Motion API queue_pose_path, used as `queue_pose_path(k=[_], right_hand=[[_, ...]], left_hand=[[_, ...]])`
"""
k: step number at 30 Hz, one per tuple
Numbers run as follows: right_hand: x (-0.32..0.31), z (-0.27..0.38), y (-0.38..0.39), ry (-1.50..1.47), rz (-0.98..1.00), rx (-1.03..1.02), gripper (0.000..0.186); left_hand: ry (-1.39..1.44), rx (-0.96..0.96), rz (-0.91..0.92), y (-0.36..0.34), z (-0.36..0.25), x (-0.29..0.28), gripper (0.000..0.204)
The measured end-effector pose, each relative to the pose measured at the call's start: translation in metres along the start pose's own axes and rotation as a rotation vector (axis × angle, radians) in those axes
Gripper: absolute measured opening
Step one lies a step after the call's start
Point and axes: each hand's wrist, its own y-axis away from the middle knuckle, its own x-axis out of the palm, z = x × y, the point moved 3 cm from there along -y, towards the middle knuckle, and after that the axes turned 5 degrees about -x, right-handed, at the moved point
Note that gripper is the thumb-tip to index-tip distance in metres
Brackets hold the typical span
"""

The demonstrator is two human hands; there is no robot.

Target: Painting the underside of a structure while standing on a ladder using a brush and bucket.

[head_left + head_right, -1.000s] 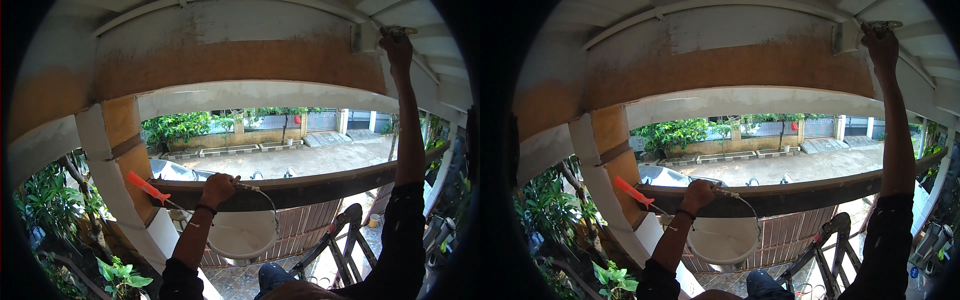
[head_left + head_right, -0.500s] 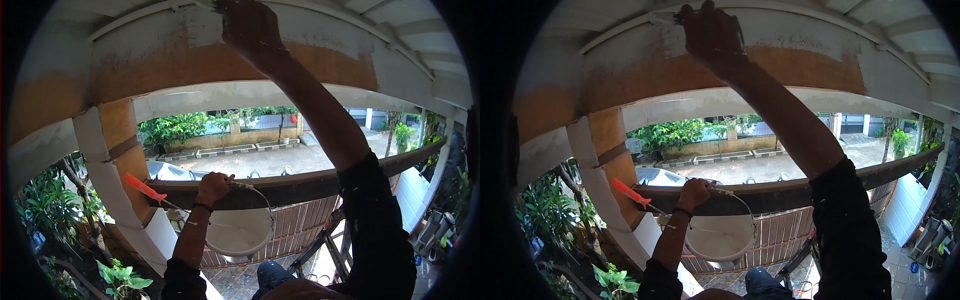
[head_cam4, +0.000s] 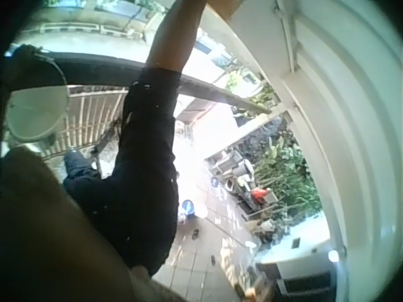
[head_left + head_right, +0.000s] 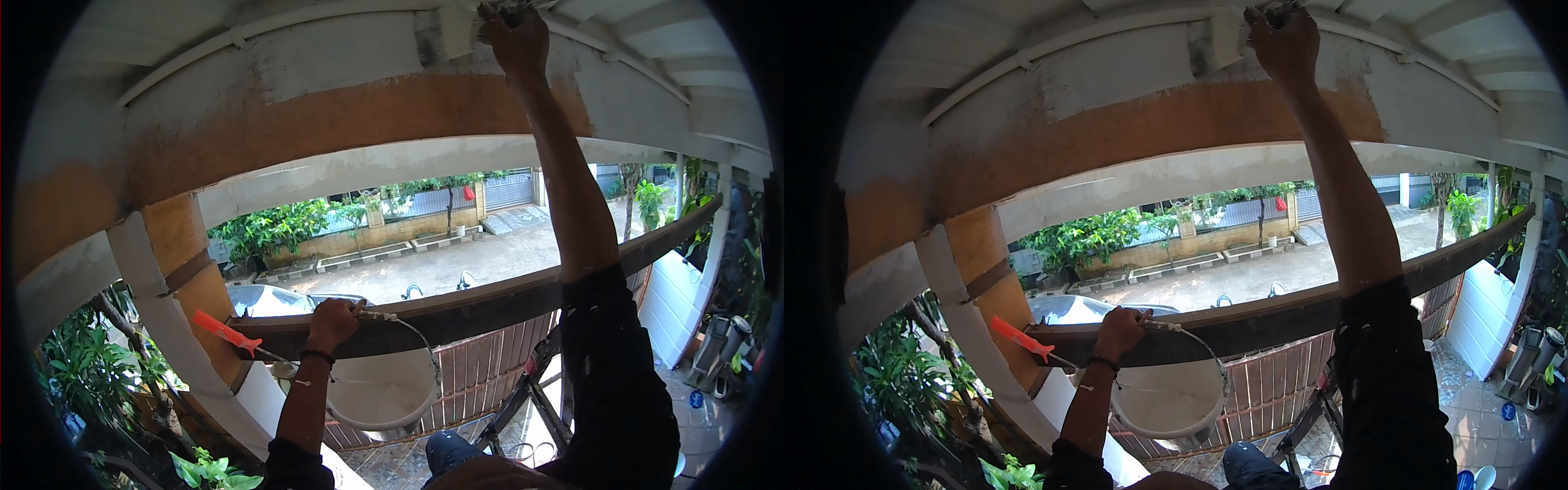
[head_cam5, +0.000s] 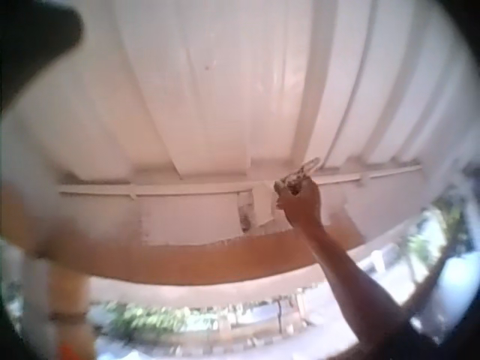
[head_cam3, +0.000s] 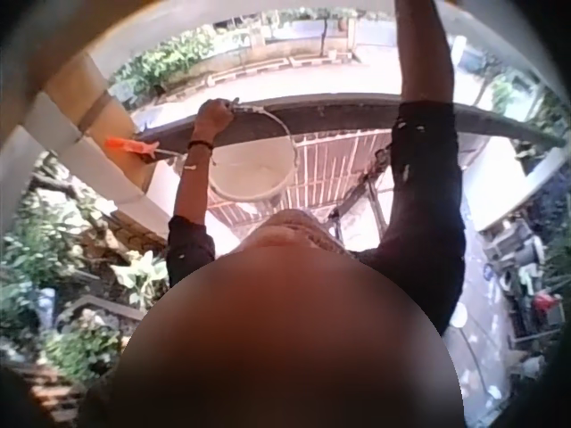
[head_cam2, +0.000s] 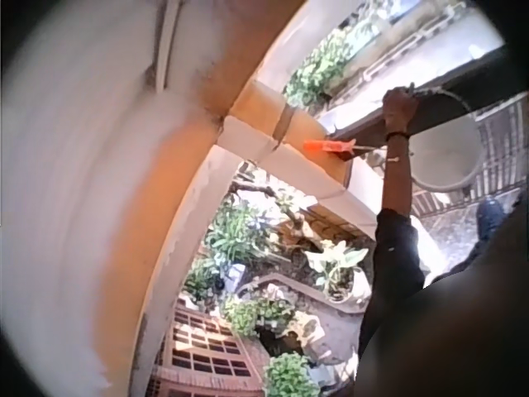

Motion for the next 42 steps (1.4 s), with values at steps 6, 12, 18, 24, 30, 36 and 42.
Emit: queue_pose_path(k=[6,12,18,24,30,36,42], right_hand=[[-0.122,-0.08,-0.022,0.164,-0.197,-0.012,0.041],[-0.172,-0.065,-0.036,0.696,-0.111,-0.189,0.036],[-0.121,-0.044,-0.01,0.942,0.059,-0.301,0.04],[-0.016,0.038,0.018,0.731,0.11,-0.444,0.029],[0.008,0.082,0.023,0.285,0.086,-0.395,0.029],[-0.09,-0.001,-0.001,0.3,-0.071,-0.157,0.027],[-0.196,-0.077,-0.013,0.655,-0.167,-0.184,0.032]], left_hand=[[0.043,-0.022,-0.002,0.003,-0.001,-0.006,0.051],[0.064,-0.018,-0.021,0.005,0.0,-0.008,0.05],[0.04,0.012,-0.047,0.005,0.004,-0.004,0.048],[0.054,0.002,-0.04,0.002,-0.003,-0.004,0.049],[0.023,-0.008,-0.044,0.003,0.001,-0.004,0.05],[0.019,-0.017,-0.046,0.0,0.007,0.004,0.051],[0.02,-0.011,-0.038,0.001,0.004,0.001,0.053]])
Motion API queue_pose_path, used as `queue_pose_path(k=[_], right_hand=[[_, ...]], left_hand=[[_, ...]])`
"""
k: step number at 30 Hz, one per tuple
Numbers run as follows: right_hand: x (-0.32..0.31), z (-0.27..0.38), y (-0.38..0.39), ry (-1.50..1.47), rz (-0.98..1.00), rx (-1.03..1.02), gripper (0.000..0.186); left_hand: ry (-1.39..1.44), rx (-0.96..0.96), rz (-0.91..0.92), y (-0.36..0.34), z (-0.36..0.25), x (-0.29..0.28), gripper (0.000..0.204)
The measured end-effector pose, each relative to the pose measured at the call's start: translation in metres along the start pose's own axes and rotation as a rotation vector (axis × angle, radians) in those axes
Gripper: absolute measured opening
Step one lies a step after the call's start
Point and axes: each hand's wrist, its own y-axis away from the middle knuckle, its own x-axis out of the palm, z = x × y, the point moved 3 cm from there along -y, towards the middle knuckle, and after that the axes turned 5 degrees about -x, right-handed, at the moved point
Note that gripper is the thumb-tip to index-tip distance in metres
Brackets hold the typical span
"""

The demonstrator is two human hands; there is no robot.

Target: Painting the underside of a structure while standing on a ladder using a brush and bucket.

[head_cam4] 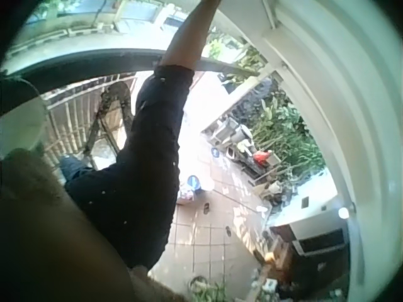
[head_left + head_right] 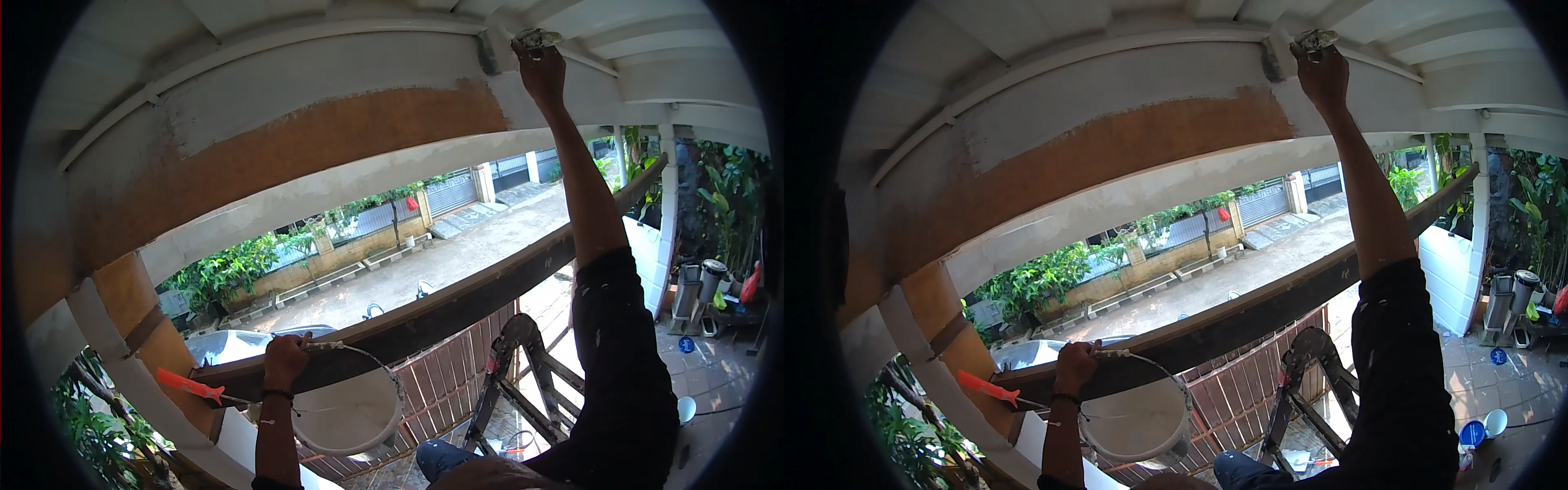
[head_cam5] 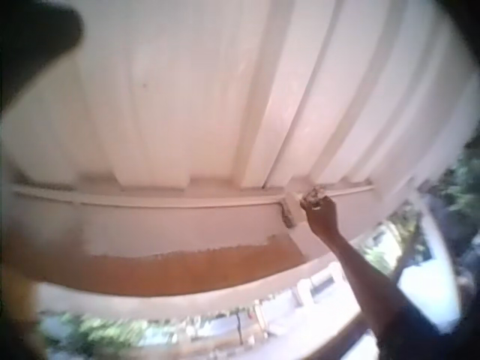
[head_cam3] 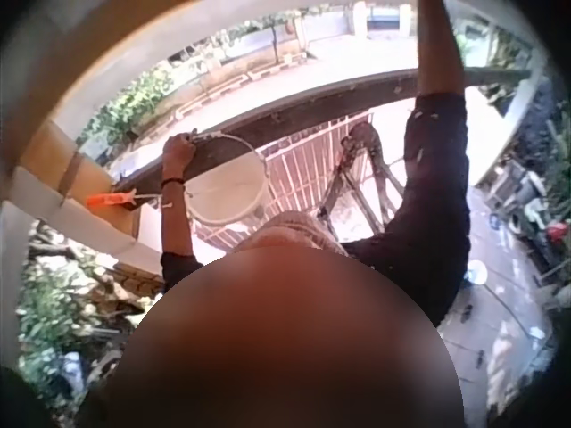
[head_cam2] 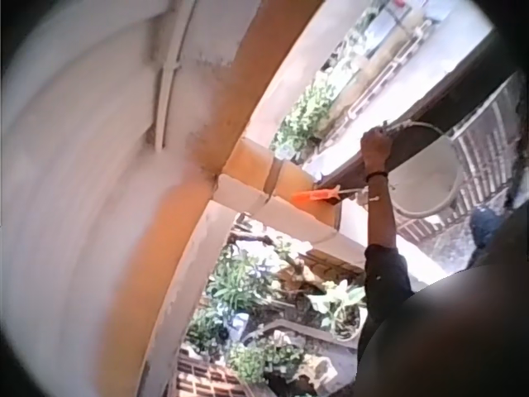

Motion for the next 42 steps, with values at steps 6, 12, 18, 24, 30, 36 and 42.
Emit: queue_pose_path(k=[6,12,18,24,30,36,42], right_hand=[[-0.011,-0.043,0.019,0.109,-0.053,-0.249,0.023],[0.024,-0.024,0.044,0.278,0.094,-0.324,0.035],[0.035,-0.007,0.038,0.206,0.02,-0.348,0.04],[0.041,0.048,0.05,0.123,0.076,-0.461,0.047],[0.05,0.102,0.057,0.029,0.125,-0.484,0.048],[0.055,0.162,0.069,-0.129,0.083,-0.648,0.041],[0.029,0.119,0.064,0.152,0.066,-0.536,0.043]], left_hand=[[0.019,0.016,-0.021,0.0,0.0,-0.001,0.055],[-0.002,0.022,-0.014,0.003,-0.005,-0.007,0.054],[0.016,0.044,-0.049,0.0,0.0,0.0,0.052],[-0.002,0.033,-0.035,0.002,-0.004,-0.005,0.052],[0.01,0.032,-0.04,-0.002,-0.003,0.0,0.05],[0.01,-0.017,-0.025,0.002,0.005,-0.001,0.05],[0.069,-0.027,-0.011,0.002,-0.012,-0.008,0.049]])
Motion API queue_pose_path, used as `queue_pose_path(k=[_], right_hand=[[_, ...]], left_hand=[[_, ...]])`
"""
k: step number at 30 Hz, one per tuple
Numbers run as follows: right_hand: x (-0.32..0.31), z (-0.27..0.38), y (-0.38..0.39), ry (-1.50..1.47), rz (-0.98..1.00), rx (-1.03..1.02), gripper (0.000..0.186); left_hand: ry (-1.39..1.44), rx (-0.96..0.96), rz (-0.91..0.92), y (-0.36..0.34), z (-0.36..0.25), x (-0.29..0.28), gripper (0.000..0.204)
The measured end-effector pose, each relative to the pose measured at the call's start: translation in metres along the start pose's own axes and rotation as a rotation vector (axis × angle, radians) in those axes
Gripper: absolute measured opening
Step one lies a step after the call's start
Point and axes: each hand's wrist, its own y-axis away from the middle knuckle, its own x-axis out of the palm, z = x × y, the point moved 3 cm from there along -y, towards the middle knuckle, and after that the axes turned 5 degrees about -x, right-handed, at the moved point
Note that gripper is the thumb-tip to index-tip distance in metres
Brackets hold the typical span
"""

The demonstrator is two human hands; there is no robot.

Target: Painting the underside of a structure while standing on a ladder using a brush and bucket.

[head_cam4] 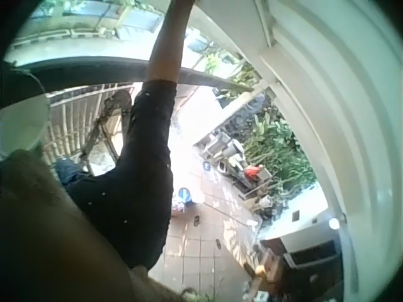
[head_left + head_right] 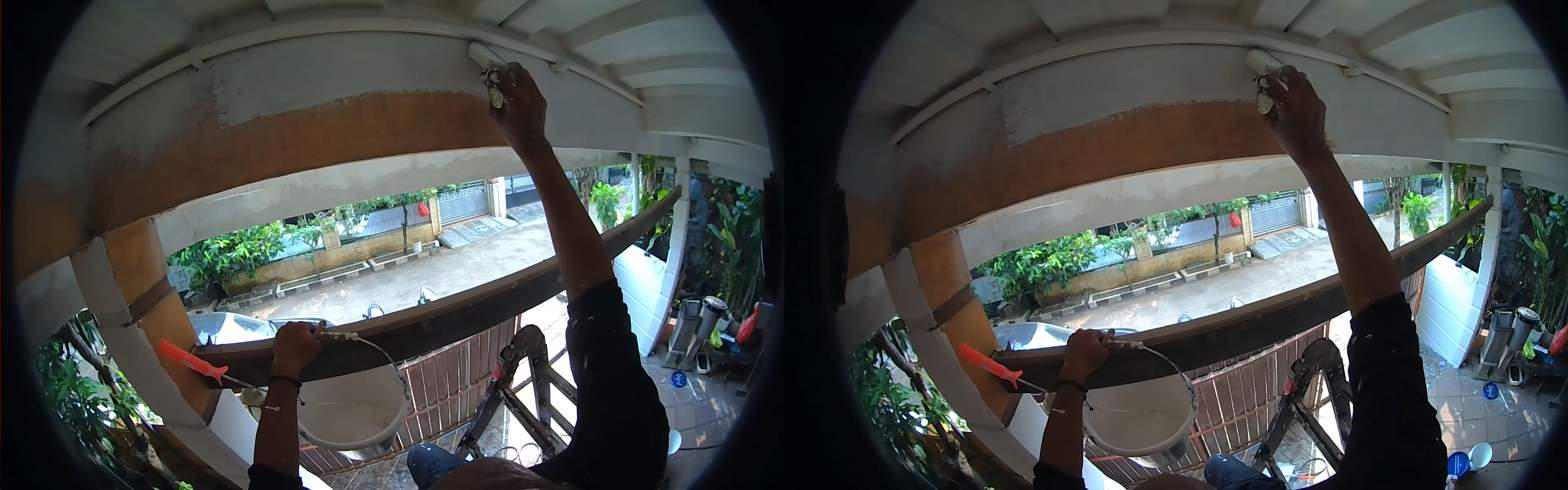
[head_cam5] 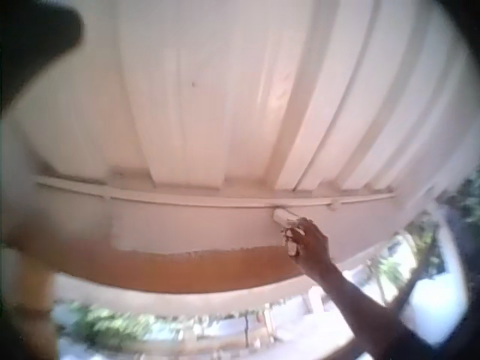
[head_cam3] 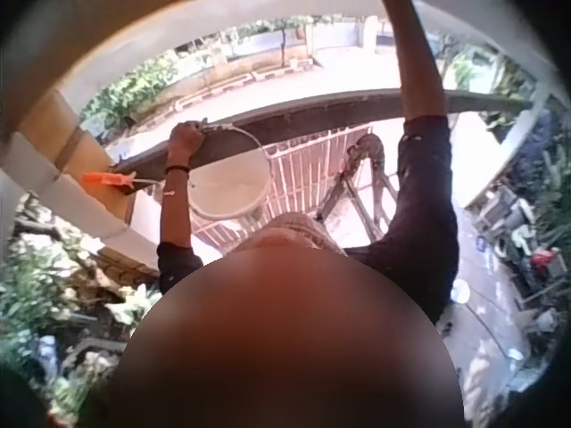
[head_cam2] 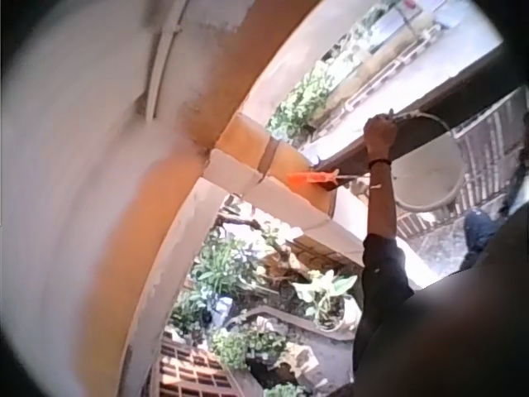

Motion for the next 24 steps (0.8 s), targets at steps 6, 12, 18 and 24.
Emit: queue_pose_path(k=[6,12,18,24], right_hand=[[0.036,0.067,-0.042,-0.029,0.039,-0.012,0.049],[0.05,0.163,-0.081,-0.095,-0.05,-0.079,0.045],[0.059,0.256,-0.129,-0.32,-0.177,-0.217,0.034],[0.034,0.305,-0.166,-0.472,-0.244,-0.177,0.031]], left_hand=[[-0.017,0.003,0.015,0.004,0.008,-0.004,0.045],[0.037,-0.009,0.033,0.003,0.01,-0.005,0.046],[0.021,0.01,0.033,0.0,0.011,0.001,0.047],[0.017,0.022,-0.003,0.009,0.004,-0.004,0.048]])
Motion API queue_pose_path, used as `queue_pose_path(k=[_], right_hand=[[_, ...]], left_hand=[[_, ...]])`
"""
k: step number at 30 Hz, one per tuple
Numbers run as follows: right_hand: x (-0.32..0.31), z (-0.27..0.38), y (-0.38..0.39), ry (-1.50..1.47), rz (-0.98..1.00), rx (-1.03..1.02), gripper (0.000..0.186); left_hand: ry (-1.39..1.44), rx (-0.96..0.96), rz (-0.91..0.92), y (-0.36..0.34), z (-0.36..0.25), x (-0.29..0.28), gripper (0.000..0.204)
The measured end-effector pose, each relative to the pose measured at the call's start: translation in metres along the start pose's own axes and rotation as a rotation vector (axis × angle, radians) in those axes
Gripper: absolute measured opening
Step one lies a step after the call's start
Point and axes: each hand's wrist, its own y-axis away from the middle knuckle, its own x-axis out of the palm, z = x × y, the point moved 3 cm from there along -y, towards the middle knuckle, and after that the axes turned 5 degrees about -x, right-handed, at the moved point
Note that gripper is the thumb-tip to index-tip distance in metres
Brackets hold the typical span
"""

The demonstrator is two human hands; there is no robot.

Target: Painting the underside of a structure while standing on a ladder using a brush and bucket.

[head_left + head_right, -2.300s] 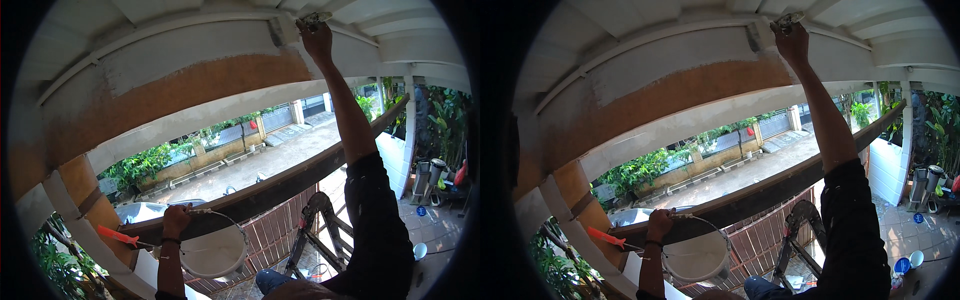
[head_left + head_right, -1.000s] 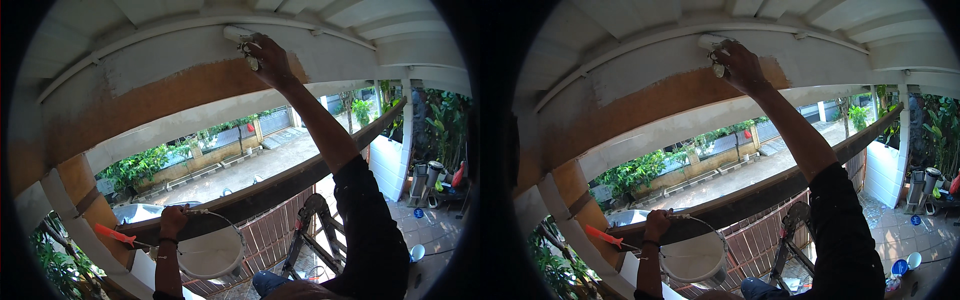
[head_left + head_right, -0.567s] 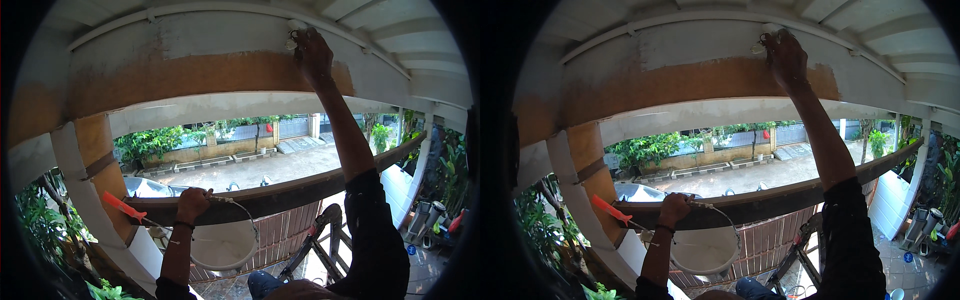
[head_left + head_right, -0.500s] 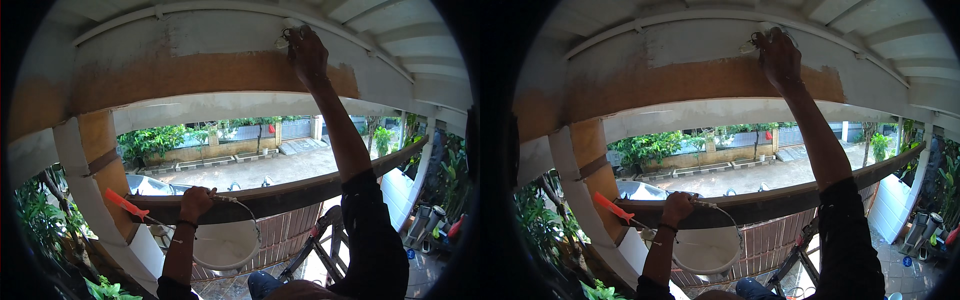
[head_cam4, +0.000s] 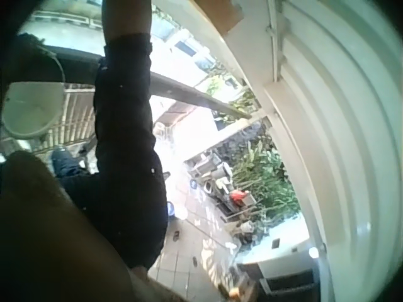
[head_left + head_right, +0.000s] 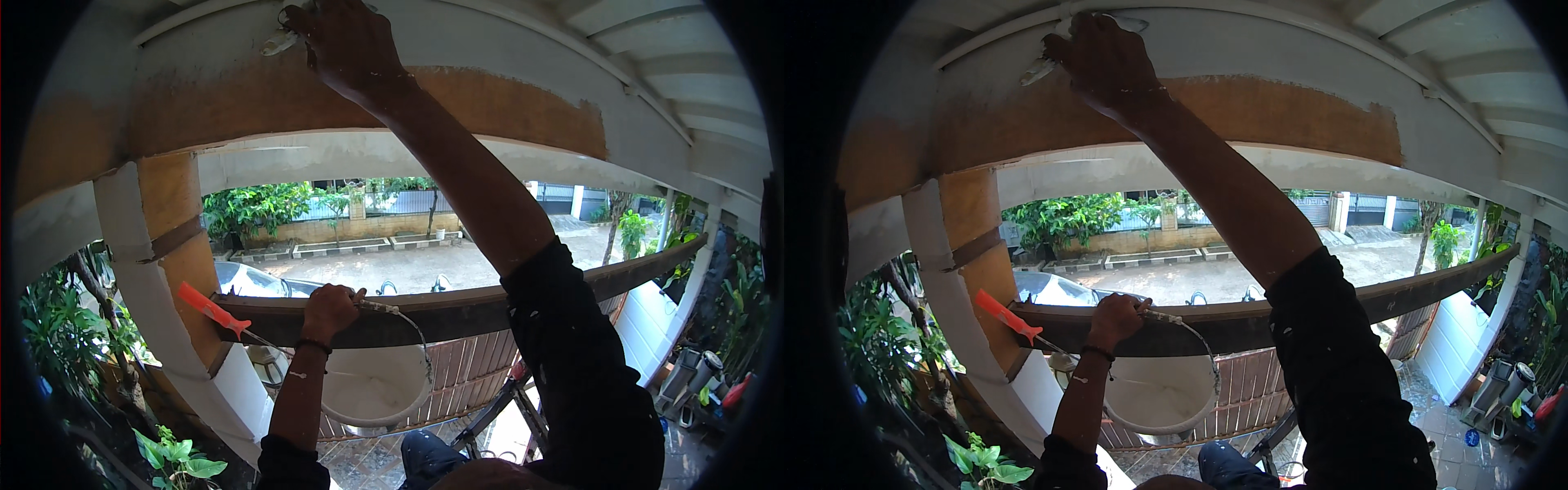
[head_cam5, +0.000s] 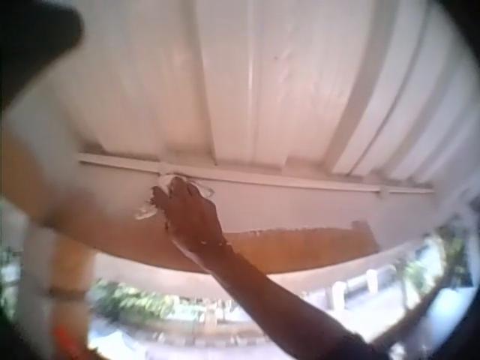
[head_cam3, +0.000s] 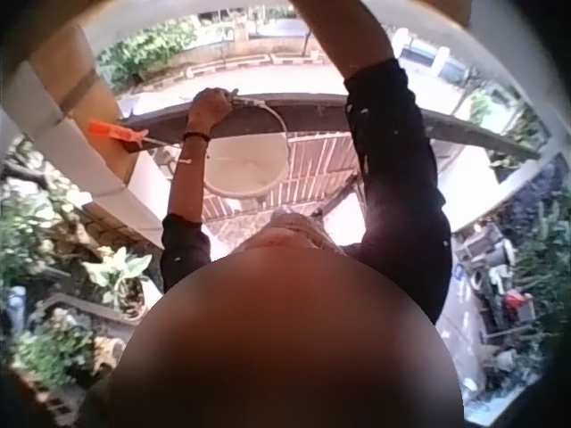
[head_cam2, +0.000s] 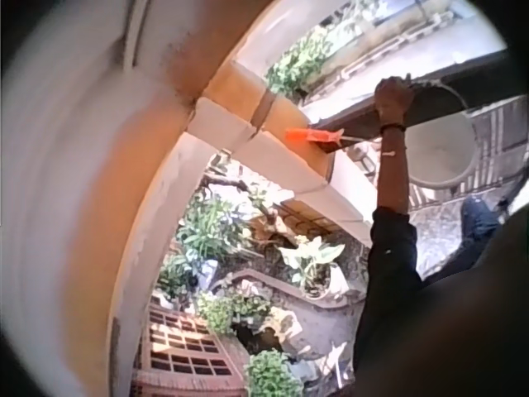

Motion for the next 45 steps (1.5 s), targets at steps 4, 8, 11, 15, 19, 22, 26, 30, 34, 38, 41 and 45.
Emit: queue_pose_path(k=[4,8,11,15,19,22,26,30,34,38,41,45], right_hand=[[-0.044,0.025,0.001,-0.141,-0.275,-0.03,0.016],[-0.099,0.064,0.041,-0.255,-0.189,0.029,0.04],[-0.138,0.096,0.081,-0.69,-0.192,0.526,0.028],[-0.189,0.115,0.181,-0.858,0.218,0.927,0.027],[-0.188,0.175,0.229,-1.09,0.799,1.141,0.025],[-0.153,0.231,0.296,-1.191,1.198,1.043,0.032],[-0.116,0.3,0.365,-1.147,1.469,0.791,0.036],[-0.104,0.348,0.405,-1.27,1.43,0.821,0.043],[-0.093,0.358,0.412,-1.354,1.445,0.807,0.042],[-0.095,0.321,0.36,-1.339,1.425,0.854,0.034],[-0.115,0.278,0.328,-1.333,1.356,1.028,0.03],[-0.147,0.279,0.347,-1.153,1.217,0.97,0.029]], left_hand=[[0.027,-0.039,0.097,0.0,-0.004,-0.003,0.048],[0.038,-0.064,0.038,0.003,0.013,-0.001,0.049],[0.022,-0.003,0.054,-0.012,0.013,0.007,0.052],[-0.035,0.004,0.093,-0.021,0.007,0.008,0.053],[-0.03,-0.049,0.127,-0.012,0.01,0.005,0.053],[0.011,0.029,-0.09,-0.007,0.016,0.008,0.05],[-0.004,0.019,-0.022,-0.009,0.016,0.014,0.051],[0.013,0.044,-0.071,-0.009,0.012,0.016,0.049],[0.022,0.019,0.013,-0.01,0.007,0.011,0.047],[0.031,-0.011,0.03,-0.006,0.017,0.009,0.046],[0.02,-0.014,0.048,-0.007,0.012,0.003,0.051],[0.037,-0.02,0.06,-0.013,0.003,0.003,0.05]])
